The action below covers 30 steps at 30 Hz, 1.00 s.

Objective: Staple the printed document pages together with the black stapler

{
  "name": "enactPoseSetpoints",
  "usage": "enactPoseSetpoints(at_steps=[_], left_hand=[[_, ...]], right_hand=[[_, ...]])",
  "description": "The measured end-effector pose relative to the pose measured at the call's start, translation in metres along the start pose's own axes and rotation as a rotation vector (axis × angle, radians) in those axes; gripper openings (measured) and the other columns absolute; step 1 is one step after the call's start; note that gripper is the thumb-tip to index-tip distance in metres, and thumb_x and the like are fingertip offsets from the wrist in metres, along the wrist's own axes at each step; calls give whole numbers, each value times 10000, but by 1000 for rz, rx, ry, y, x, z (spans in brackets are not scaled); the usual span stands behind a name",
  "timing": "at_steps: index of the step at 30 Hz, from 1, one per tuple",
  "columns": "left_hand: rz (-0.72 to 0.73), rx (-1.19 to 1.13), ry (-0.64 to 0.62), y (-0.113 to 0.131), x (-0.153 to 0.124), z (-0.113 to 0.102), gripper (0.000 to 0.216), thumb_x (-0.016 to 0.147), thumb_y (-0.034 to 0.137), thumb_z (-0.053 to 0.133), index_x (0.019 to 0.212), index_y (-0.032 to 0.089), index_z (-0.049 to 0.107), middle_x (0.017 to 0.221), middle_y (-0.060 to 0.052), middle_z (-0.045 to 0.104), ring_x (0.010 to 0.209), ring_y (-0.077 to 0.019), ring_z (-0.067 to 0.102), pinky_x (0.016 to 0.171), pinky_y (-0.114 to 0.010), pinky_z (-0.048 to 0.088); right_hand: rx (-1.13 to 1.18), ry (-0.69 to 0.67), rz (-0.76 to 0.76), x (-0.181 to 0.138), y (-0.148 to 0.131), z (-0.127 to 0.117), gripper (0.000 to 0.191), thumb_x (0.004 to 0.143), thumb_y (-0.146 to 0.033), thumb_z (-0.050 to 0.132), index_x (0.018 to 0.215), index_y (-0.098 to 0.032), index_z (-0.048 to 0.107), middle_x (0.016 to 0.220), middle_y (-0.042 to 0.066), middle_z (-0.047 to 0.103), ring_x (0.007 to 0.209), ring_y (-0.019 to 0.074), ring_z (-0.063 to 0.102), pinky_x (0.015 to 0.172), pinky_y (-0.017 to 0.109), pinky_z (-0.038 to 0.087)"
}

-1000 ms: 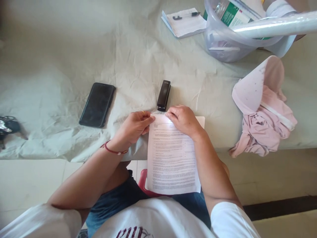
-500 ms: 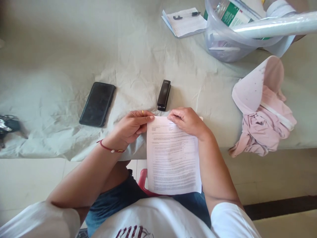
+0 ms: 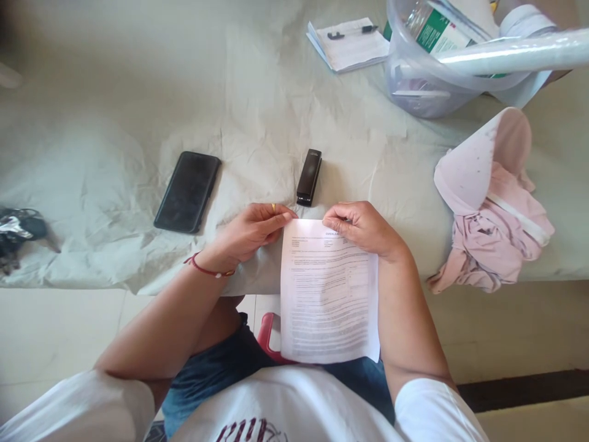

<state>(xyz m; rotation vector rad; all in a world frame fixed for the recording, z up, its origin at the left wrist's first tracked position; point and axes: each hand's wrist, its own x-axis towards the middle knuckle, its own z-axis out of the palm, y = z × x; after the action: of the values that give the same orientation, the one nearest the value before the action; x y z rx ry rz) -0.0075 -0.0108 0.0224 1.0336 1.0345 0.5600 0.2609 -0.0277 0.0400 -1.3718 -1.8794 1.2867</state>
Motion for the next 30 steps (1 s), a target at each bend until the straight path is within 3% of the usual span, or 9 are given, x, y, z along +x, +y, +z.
enactPoseSetpoints(at_steps=[9,18,21,24,30], left_hand=[[41,130,84,-5,5,3,206,844,365,719,860,162,753,591,51,485,553,-91,388,538,-255,249],[-53,164,189,3,3,5,164,899,257,670,788,153,734,566,48,483,531,-84,378,540,-247,256],[-92,157,208,7,2,9,100,923,179,636,875,149,718,542,67,476,508,-85,378,528,-243,251],[-92,85,281,6,4,12,130,907,112,641,1002,197,613,547,100,496,482,-92,391,515,-242,264],[-52,92,417,-3,15,15,318,848,43,628,952,270,431,535,134,418,493,-109,369,526,-263,271]], right_hand=[[-185,47,33,7,14,10,310,1010,-449,629,883,-220,795,871,30,766,854,196,690,807,332,476],[-241,43,75,5,15,4,321,1007,-440,591,845,-215,752,854,27,765,810,187,678,779,329,459],[-253,54,88,6,15,5,309,1002,-421,585,832,-213,738,846,24,765,800,182,671,772,327,450],[-251,78,122,8,14,6,290,1005,-403,588,841,-214,734,847,19,768,799,182,670,771,327,452],[-396,124,157,18,11,15,266,1029,-309,580,831,-215,730,895,57,773,857,218,674,806,353,456]])
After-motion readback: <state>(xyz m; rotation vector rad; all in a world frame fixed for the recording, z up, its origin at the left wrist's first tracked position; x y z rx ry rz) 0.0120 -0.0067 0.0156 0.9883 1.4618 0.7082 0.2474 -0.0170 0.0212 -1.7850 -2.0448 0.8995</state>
